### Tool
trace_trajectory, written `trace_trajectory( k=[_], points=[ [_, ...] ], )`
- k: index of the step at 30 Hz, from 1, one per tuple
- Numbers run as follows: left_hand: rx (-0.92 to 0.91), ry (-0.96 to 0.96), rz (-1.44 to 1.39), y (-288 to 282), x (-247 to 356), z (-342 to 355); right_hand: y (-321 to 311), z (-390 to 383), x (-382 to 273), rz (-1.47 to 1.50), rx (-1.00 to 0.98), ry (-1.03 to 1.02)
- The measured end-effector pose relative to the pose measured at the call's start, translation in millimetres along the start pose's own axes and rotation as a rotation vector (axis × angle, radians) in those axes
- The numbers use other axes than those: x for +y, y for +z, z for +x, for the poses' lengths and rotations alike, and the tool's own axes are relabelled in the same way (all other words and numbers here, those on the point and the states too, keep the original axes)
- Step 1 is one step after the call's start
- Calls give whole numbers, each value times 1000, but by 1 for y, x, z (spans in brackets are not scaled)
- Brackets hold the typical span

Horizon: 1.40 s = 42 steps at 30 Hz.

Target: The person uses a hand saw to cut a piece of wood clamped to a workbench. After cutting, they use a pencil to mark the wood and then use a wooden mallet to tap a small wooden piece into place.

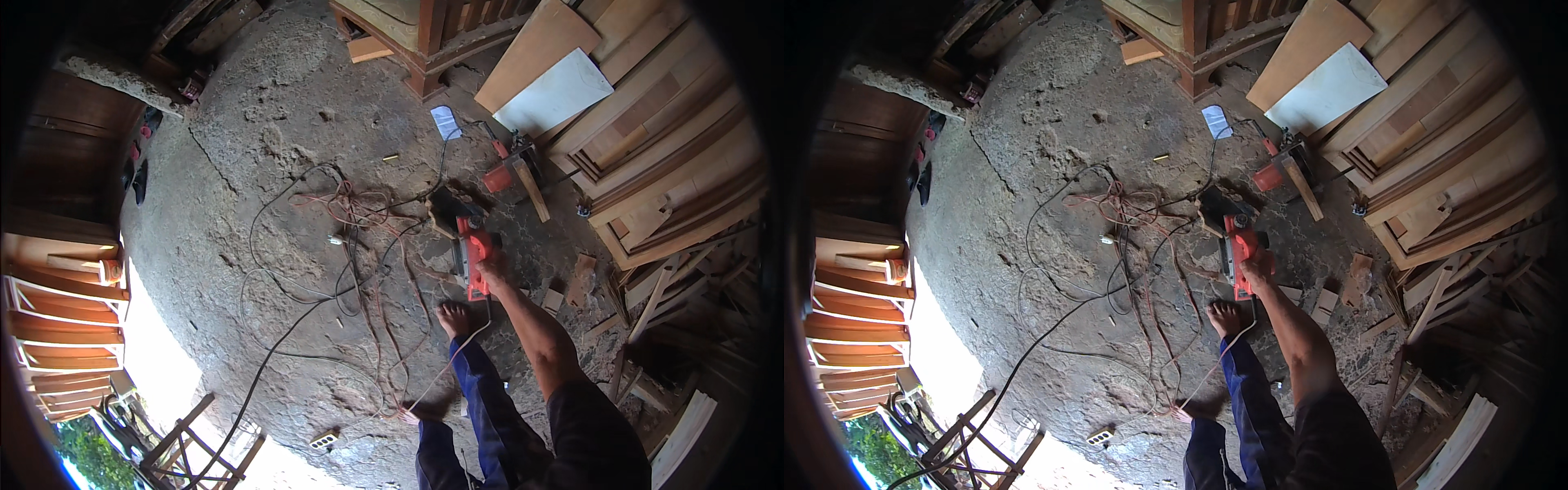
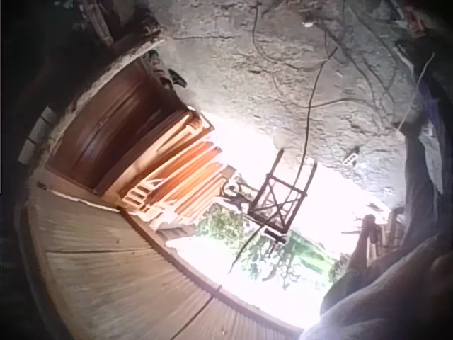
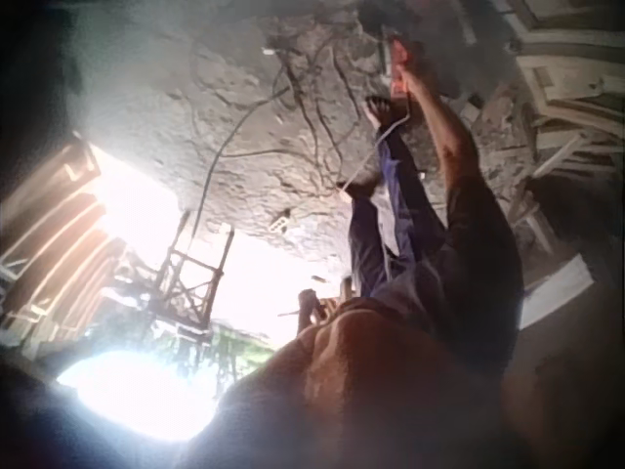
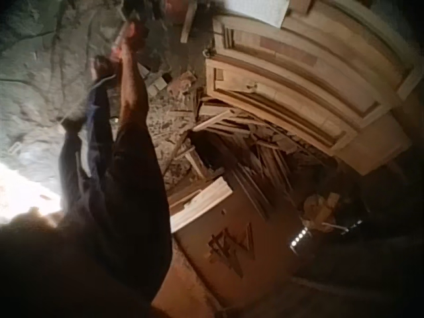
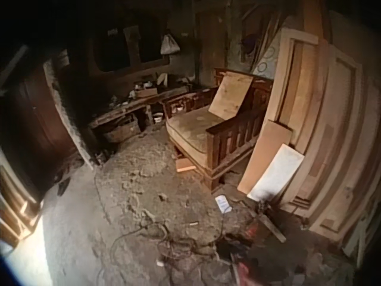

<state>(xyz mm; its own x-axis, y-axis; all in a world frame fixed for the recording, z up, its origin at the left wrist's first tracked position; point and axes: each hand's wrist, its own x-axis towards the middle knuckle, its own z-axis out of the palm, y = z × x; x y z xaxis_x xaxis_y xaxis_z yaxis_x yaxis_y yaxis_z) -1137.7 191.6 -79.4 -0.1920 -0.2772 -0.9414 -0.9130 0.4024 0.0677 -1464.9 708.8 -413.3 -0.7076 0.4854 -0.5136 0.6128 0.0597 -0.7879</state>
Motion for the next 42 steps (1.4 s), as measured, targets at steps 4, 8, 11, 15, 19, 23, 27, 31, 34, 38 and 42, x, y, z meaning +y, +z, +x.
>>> trace_trajectory(
  k=[4, 8, 11, 15, 19, 23, 27, 31, 34, 38, 42],
  points=[
    [-38, 48, 36, 33, 51, -12, 34, 104, -2, -115, 53, 53],
    [-58, 72, 90, 37, 66, -28, 48, 163, 8, -139, 16, 8],
    [-91, 399, 381, 29, 68, -51, 61, 154, -12, -223, 1, 32],
    [-45, 697, 533, 44, 66, -55, 54, 64, -17, -628, -39, -176],
    [-4, 234, -237, 76, 139, -18, 25, -91, 45, -647, -731, -539],
    [-11, 692, -142, 105, 248, 18, 4, -254, -33, -288, -1006, 85],
    [-61, 775, -200, 137, 285, 68, 12, -247, -81, 385, -768, 981],
    [-174, 781, -321, 158, 310, 107, 43, -206, -78, 769, -512, 960],
    [-64, 806, -69, 147, 327, 129, 82, -159, -86, 593, -399, 922],
    [-69, 678, -144, 145, 314, 124, 126, -69, -37, 398, -361, 564],
    [-84, 438, -253, 150, 218, 91, 167, 1, -7, -12, -241, 142]
  ],
)
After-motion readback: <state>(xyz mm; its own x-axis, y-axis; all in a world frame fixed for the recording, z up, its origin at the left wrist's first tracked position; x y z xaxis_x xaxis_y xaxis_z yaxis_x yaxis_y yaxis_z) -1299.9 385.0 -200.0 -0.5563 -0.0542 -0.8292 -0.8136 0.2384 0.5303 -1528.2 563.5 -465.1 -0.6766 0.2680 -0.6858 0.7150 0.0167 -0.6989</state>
